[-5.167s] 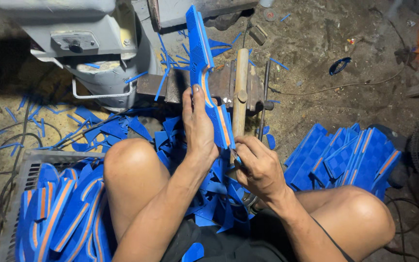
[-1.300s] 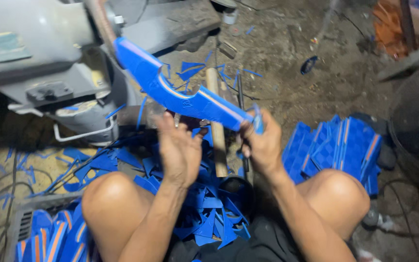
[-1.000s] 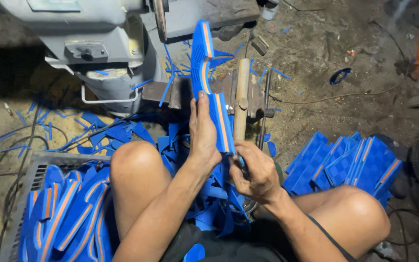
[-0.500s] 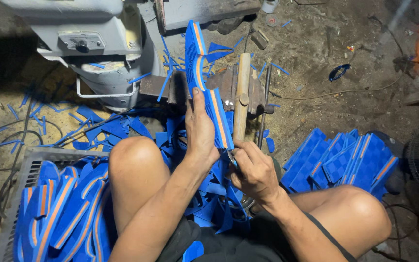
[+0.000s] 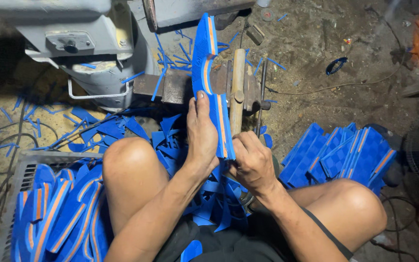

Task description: The person sits on the floor and uses a knife to trim the edges of blue slipper soles. They repeatedly pick up soles from a nearby crate, trim the edges, and place the finished soles back into the crate.

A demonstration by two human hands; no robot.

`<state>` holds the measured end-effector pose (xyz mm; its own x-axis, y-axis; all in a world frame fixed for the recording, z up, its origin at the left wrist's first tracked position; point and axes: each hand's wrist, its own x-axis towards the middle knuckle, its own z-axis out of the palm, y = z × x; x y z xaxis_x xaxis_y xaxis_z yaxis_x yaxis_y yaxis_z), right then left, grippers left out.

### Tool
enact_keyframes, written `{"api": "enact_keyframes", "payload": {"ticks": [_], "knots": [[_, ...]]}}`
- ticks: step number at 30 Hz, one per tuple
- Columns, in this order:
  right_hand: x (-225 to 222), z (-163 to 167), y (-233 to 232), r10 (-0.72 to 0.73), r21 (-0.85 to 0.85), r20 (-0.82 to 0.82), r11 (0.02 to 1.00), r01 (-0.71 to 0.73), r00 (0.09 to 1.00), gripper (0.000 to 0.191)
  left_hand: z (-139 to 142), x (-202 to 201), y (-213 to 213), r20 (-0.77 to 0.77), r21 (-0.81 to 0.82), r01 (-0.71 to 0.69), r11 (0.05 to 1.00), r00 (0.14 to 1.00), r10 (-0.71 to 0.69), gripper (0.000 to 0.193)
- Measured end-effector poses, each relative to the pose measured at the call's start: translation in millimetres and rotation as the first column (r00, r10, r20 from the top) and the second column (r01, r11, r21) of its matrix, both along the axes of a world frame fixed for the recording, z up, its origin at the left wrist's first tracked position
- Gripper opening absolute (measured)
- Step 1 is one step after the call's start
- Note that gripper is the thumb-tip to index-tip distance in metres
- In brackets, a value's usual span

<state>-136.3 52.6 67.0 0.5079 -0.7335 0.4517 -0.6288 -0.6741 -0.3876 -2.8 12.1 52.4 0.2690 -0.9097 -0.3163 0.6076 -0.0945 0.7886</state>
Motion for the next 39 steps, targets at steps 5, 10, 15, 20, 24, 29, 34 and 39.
{"api": "enact_keyframes", "payload": {"ticks": [5, 10, 15, 20, 24, 29, 34, 39], "knots": [[-1, -1, -9, -0.067, -0.001, -0.007, 0.998, 0.067, 0.998, 0.021, -2, -6, 5, 0.137, 0.075, 0.062, 0.995, 0.988, -0.072, 0.057], [-3, 1, -20, -0.093, -0.039, 0.022, 0.995, 0.094, 0.995, 0.015, -3, -15, 11, 0.083, 0.103, 0.121, 0.987, 0.988, -0.130, 0.067], [-7, -1, -31, -0.118, -0.041, 0.049, 0.992, 0.120, 0.992, 0.015, -7, -20, 16, 0.053, 0.086, 0.183, 0.979, 0.981, -0.188, 0.067], [-22, -12, -51, -0.197, -0.011, -0.007, 0.980, 0.197, 0.980, 0.013, -14, -20, 22, 0.036, 0.074, 0.264, 0.962, 0.963, -0.268, 0.057], [-37, -13, -55, -0.286, 0.064, 0.114, 0.958, 0.280, 0.951, 0.018, -19, -18, 23, -0.112, 0.100, 0.306, 0.947, 0.949, -0.295, 0.044], [-41, 7, -27, -0.459, 0.841, 0.226, 0.537, 0.066, 0.859, 0.031, -29, -9, 12, -0.290, 0.060, 0.129, 0.990, 0.951, -0.107, 0.030], [-25, 19, -21, 0.006, 0.252, 0.385, 0.961, -0.112, 0.923, 0.050, -39, -5, 6, -0.490, 0.055, 0.033, 0.998, 0.872, -0.001, 0.027], [-36, 20, -23, -0.146, 0.205, 0.354, 0.976, 0.076, 0.924, 0.028, -19, -7, 32, -0.357, 0.108, 0.364, 0.925, 0.883, -0.306, 0.030]]}}
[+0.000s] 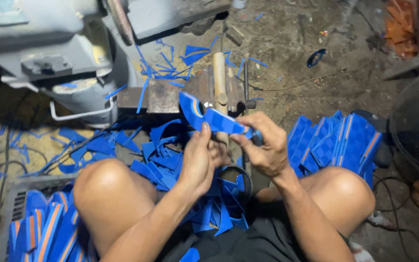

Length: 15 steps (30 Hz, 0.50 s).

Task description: The person sits on the floor and uses a knife to trim the edges of blue slipper soles. They repeatedly pick up soles from a nearby crate, trim the edges, and place the finished soles back into the crate.

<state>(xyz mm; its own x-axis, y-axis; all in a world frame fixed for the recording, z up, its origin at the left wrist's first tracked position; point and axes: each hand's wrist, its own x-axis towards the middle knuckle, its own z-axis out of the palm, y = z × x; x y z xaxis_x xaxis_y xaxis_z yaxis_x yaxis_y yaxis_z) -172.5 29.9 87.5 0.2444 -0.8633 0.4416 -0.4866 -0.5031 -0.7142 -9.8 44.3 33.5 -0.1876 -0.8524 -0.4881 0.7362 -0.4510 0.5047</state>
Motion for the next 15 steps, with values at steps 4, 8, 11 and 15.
{"api": "enact_keyframes", "payload": {"ticks": [4, 8, 11, 15], "knots": [[-39, 4, -11, -0.072, 0.236, 0.187, 0.971, 0.026, 0.980, 0.026, 30, 8, 16, 0.825, -0.280, 0.357, 0.891, 0.564, 0.034, 0.042], [-38, -8, -9, -0.136, 0.552, 0.490, 0.813, -0.185, 0.861, 0.027, 40, 11, 6, 0.639, -0.767, 0.428, 0.479, 0.442, 0.629, 0.048], [-27, -10, -9, 0.019, 0.407, 0.272, 0.904, -0.133, 0.962, 0.029, 32, 5, -1, 0.684, -0.567, 0.378, 0.732, 0.711, 0.163, 0.053], [-24, 4, -6, 0.030, -0.094, -0.080, 0.995, -0.038, 0.996, 0.027, 19, 2, -2, 0.451, -0.276, 0.297, 0.914, 0.880, -0.150, 0.049]]}}
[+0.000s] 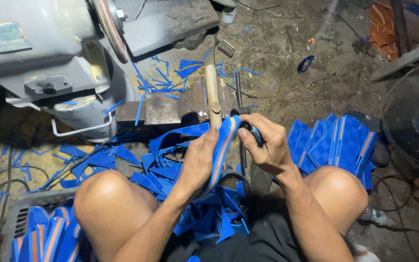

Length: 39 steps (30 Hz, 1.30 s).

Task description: The person sits on the floor and uses a knife to trim the edges of blue slipper soles. They repeatedly pick up soles from a nearby crate, trim the edges, and place the finished soles back into the crate.

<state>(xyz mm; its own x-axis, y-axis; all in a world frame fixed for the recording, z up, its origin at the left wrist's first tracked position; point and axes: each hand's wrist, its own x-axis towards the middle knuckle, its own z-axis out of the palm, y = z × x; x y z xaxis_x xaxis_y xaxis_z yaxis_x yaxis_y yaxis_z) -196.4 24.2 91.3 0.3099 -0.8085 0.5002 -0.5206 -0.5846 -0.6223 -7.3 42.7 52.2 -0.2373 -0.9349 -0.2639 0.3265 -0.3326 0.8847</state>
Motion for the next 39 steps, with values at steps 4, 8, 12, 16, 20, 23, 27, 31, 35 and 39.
{"api": "enact_keyframes", "payload": {"ticks": [4, 8, 12, 16, 20, 23, 27, 31, 35, 39], "knots": [[8, 5, 3, -0.010, -0.165, -0.134, 0.986, -0.013, 0.991, 0.031, -2, 3, -1, 0.023, -0.098, -0.028, 0.995, 0.999, 0.031, 0.051], [12, 1, 3, -0.016, -0.196, -0.232, 0.980, -0.031, 0.972, 0.030, 2, 1, 2, -0.005, -0.071, -0.002, 0.997, 1.000, 0.002, 0.051], [12, -1, -1, -0.096, -0.253, -0.304, 0.967, 0.017, 0.948, 0.031, 6, 0, 3, 0.064, -0.039, 0.030, 0.999, 0.998, -0.027, 0.052], [12, 1, -3, -0.148, -0.262, -0.317, 0.963, 0.063, 0.937, 0.034, 11, 0, 5, 0.217, -0.123, 0.050, 0.991, 0.976, -0.023, 0.056], [9, 4, -7, -0.014, -0.178, -0.225, 0.984, -0.027, 0.974, 0.035, 17, 3, 5, 0.278, -0.234, 0.068, 0.970, 0.961, 0.000, 0.057], [7, 5, -9, 0.043, -0.096, -0.190, 0.994, -0.062, 0.981, 0.033, 21, 4, 5, 0.297, -0.252, 0.090, 0.964, 0.955, -0.011, 0.057], [5, 5, -9, 0.092, -0.027, -0.080, 0.995, -0.094, 0.993, 0.028, 19, 4, 7, 0.252, -0.105, 0.109, 0.988, 0.965, -0.079, 0.056], [-4, 4, -7, 0.172, 0.069, -0.019, 0.983, -0.170, 0.985, 0.031, 9, 5, 8, 0.111, -0.131, 0.137, 0.982, 0.986, -0.123, 0.053], [-14, -6, -15, 0.195, 0.196, 0.045, 0.960, -0.200, 0.980, 0.012, -2, 6, 12, 0.090, -0.209, 0.293, 0.933, 0.956, -0.280, 0.052], [-15, -20, -22, 0.086, 0.317, 0.100, 0.942, -0.113, 0.991, 0.018, -8, 9, 10, 0.011, -0.207, 0.250, 0.946, 0.967, -0.253, 0.049]]}}
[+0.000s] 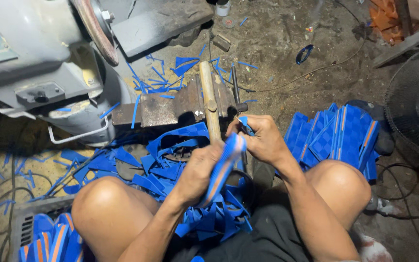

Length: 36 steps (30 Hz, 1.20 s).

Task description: The person sits on the floor and uses a knife to trim the edges of blue slipper soles. They repeatedly pick up soles from a nearby crate, trim the edges, and place the finished soles back into the crate.

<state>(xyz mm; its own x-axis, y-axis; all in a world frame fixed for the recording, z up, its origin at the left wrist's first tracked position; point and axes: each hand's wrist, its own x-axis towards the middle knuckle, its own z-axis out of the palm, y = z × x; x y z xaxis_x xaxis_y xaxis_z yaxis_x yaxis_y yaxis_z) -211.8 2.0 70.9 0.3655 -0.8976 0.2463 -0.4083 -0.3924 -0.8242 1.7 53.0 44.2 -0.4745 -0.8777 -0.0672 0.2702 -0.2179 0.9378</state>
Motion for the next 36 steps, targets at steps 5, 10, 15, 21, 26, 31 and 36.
{"api": "enact_keyframes", "payload": {"ticks": [5, 10, 15, 21, 26, 31, 36], "knots": [[12, 5, 8, -0.062, 0.118, -0.108, 0.990, 0.075, 0.992, 0.021, -5, 13, -22, -0.171, 0.250, -0.451, 0.857, 0.850, 0.498, 0.043], [42, 14, 20, -0.133, 0.679, 0.141, 0.734, 0.002, 0.981, 0.039, -3, 29, -34, -0.290, 0.458, -0.553, 0.696, 0.647, 0.705, 0.045], [63, -8, 30, 0.000, 0.611, 0.184, 0.783, -0.114, 0.983, 0.042, 7, 40, -31, -0.352, 0.489, -0.568, 0.662, 0.565, 0.746, 0.042], [48, -28, 28, -0.178, 0.718, 0.521, 0.620, -0.316, 0.835, 0.034, 12, 35, -16, -0.482, 0.318, -0.387, 0.866, 0.720, 0.499, 0.052], [50, -23, 33, -0.164, 0.683, 0.475, 0.688, -0.245, 0.864, 0.040, 3, 15, -16, -0.371, 0.127, -0.557, 0.821, 0.741, 0.560, 0.032], [53, -13, 38, -0.165, 0.547, 0.204, 0.837, 0.028, 0.965, 0.031, 9, 84, 8, -0.221, -0.130, -0.688, 0.714, 0.722, 0.655, 0.068], [55, -17, 40, -0.107, 0.515, 0.178, 0.857, 0.000, 0.978, 0.018, 35, 226, 123, 0.035, -0.236, -0.711, 0.663, 0.675, 0.737, 0.072]]}}
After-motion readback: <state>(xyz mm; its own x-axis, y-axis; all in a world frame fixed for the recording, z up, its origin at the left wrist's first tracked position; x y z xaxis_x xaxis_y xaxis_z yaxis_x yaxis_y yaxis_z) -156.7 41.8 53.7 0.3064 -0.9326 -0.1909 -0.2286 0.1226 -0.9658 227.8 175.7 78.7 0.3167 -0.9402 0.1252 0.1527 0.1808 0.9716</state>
